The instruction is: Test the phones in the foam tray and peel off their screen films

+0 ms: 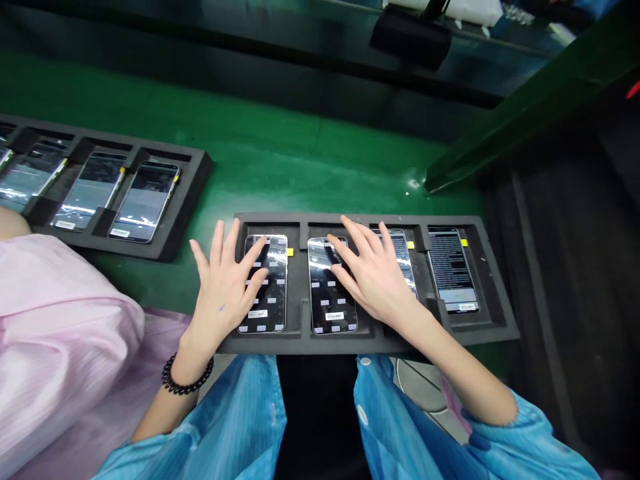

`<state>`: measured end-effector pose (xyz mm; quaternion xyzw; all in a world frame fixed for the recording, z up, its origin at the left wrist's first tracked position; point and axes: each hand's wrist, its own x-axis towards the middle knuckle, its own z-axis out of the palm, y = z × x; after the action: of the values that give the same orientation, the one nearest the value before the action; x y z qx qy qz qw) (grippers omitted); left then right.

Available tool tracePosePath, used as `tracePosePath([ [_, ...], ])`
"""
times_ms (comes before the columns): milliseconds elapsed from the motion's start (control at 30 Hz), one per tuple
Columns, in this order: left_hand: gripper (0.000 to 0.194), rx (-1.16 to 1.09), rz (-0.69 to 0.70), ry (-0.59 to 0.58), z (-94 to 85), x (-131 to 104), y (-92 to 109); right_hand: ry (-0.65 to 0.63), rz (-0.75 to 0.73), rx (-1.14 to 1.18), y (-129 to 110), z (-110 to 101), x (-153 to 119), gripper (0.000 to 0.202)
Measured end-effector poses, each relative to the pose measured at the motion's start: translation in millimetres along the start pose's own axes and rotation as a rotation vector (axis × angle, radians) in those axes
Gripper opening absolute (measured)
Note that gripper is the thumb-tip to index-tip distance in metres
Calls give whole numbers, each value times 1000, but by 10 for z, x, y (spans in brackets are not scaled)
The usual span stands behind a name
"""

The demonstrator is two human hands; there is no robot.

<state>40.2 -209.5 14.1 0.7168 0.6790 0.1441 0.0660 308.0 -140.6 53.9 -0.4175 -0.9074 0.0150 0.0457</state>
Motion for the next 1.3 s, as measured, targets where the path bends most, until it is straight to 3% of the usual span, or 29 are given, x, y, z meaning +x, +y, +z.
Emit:
tracePosePath([
  [100, 52, -7, 17, -13, 1, 22, -7, -42, 8, 3, 16, 18, -42, 49],
  [300, 53, -60, 59, 3, -42, 68, 42, 28, 69, 29, 64, 15, -119, 49],
  [467, 49, -59, 83, -25, -38, 123, 88, 7, 75, 32, 96, 52, -178, 50],
  [567, 51, -62, 96, -33, -63, 92, 79, 74, 61, 39, 98, 21, -256, 45],
  [667, 53, -96, 119, 37, -106, -7, 49, 142, 16, 61, 90, -3, -350, 36],
  [833, 51, -108, 112, 119, -148, -219, -20, 78, -12, 57, 54, 48, -399, 36],
  [1000, 48, -58, 83, 98, -146, -341, -108, 61, -71, 78, -4, 46, -335, 39],
  [1100, 46, -33, 91, 33, -141, -347, -138, 43, -97, 80, -44, 49, -290, 39],
  [1300, 50, -67, 163, 51, -131, -256, -76, 10, -137, 54, -102, 75, -229, 41],
])
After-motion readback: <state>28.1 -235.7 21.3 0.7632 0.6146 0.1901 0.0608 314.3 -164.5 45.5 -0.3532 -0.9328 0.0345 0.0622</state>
